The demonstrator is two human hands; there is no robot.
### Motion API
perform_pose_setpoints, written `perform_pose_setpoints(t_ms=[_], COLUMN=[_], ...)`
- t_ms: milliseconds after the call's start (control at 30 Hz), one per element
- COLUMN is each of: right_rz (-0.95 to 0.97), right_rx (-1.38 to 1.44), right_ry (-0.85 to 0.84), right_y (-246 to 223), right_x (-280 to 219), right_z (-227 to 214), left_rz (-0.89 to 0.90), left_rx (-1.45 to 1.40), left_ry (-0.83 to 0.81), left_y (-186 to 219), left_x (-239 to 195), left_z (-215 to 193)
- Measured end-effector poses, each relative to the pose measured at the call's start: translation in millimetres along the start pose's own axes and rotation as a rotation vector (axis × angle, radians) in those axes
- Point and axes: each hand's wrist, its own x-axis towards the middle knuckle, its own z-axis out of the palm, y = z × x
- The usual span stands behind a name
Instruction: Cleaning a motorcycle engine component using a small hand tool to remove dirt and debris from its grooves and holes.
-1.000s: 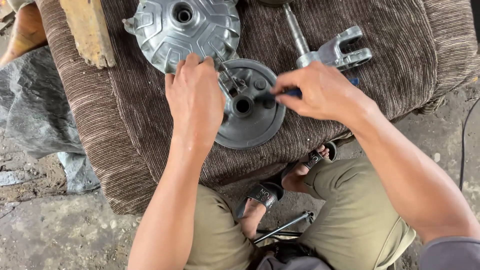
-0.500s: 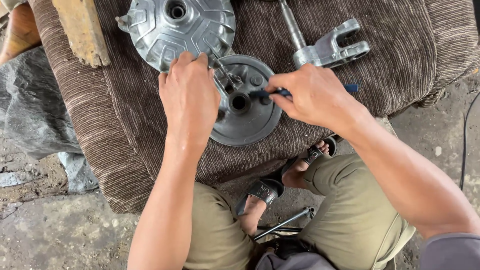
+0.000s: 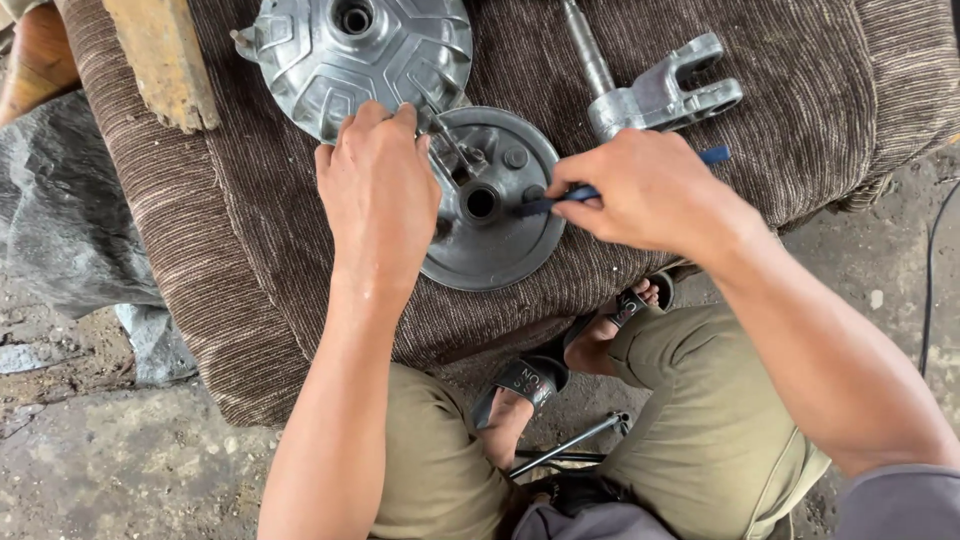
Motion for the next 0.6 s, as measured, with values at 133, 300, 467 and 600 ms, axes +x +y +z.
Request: perform_pose_setpoints(t_ms=[133,300,467,600], right_rz=[0.073,-0.026,-0.102,0.062], right_rx=[0.112,0.019,0.129,0.05], right_ry=[-0.198,0.034,-0.106,-0.062], right_y=[-22,1,-14,-10], right_x=[-12,-1,-6,-4], right_z=[5,11,23,3], left_rz=[-0.002,-0.019,-0.023,-0.01], left_rx=[0.003,-0.008,-0.004,-0.044], left_ry=[-0.003,0.025,0.01,0.03], left_y=[-2,0,-2,-3], left_x=[2,2,3,0], left_z=[4,2,7,4])
